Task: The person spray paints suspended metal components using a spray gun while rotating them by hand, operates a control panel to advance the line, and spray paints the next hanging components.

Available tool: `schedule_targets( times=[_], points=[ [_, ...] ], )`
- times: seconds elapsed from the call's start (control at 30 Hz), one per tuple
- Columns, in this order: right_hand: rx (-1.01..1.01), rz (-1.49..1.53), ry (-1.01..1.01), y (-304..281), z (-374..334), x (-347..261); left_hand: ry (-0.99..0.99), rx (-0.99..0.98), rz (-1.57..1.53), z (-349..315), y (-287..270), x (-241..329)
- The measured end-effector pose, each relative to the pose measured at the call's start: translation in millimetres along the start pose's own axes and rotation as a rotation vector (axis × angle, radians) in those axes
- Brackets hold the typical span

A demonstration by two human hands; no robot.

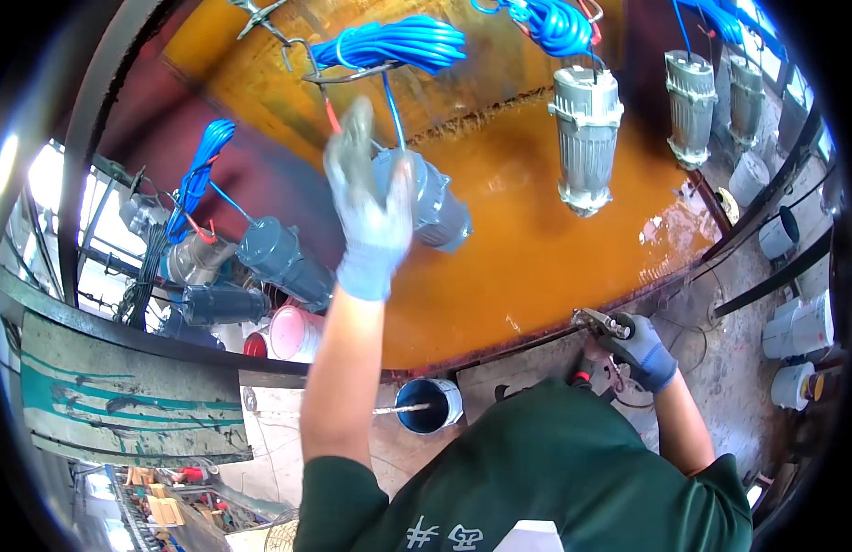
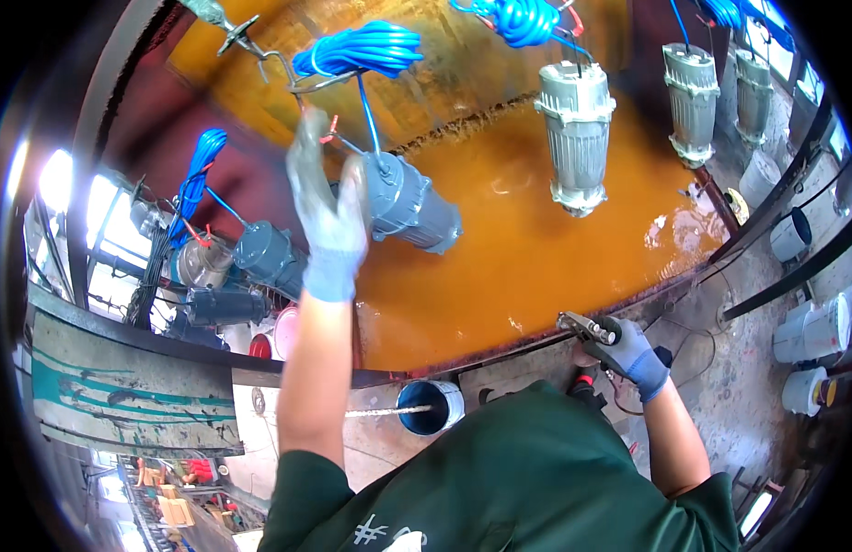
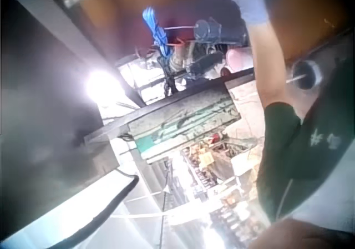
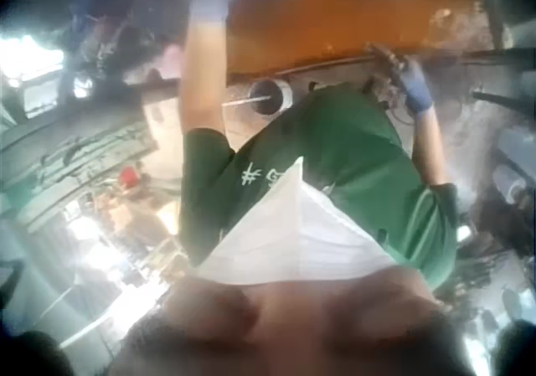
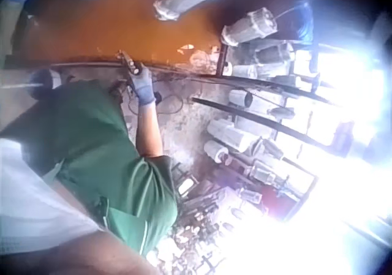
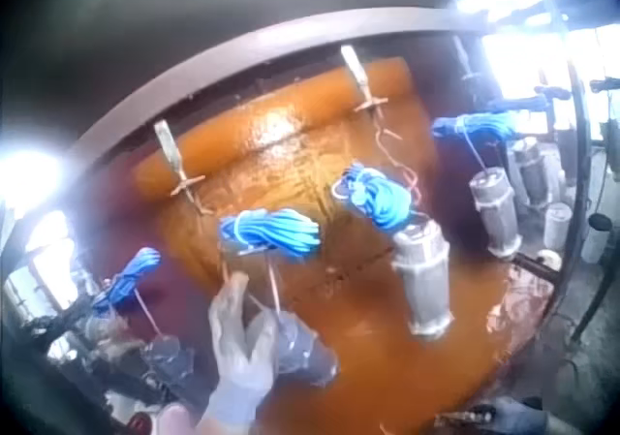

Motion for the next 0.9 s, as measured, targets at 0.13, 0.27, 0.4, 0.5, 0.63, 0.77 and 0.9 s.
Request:
schedule_targets(
  times=[0.13, 0.27, 0.4, 0.5, 0.63, 0.77, 0.9],
  points=[
    [-0.072, 0.048, 0.036, 0.7, -9.8, 6.9, 0.297, 0.050, 0.298, 108.0, -7.8, 26.5],
    [-0.077, 0.034, -0.005, -9.4, -4.7, 1.3, 0.247, -0.179, 0.186, 130.2, 26.6, 2.4],
    [-0.156, 0.051, 0.011, -10.0, -12.3, -34.4, 0.152, -0.152, 0.120, 106.0, 23.3, 9.7],
    [-0.173, 0.034, 0.072, -12.6, -14.0, -48.9, 0.094, -0.145, 0.091, 88.3, -3.9, 10.3],
    [-0.142, -0.012, -0.032, -18.4, -4.7, -52.4, -0.040, -0.045, -0.085, 67.2, -30.1, 1.1],
    [-0.243, -0.119, -0.094, -36.8, -0.5, -119.6, -0.094, 0.040, -0.095, 43.1, -61.6, -9.4],
    [-0.240, -0.212, -0.143, -59.3, 4.3, -201.9, -0.147, 0.046, 0.054, 27.2, -87.2, -16.6]
  ],
)
Point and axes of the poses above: each hand's wrist, its own z-axis towards the middle knuckle, its own y-axis out of the palm, x = y × z, the point moved 8 cm from there along z, towards the middle knuckle, and after that the axes turned 14 degrees about -x, right-handed, at the moved point
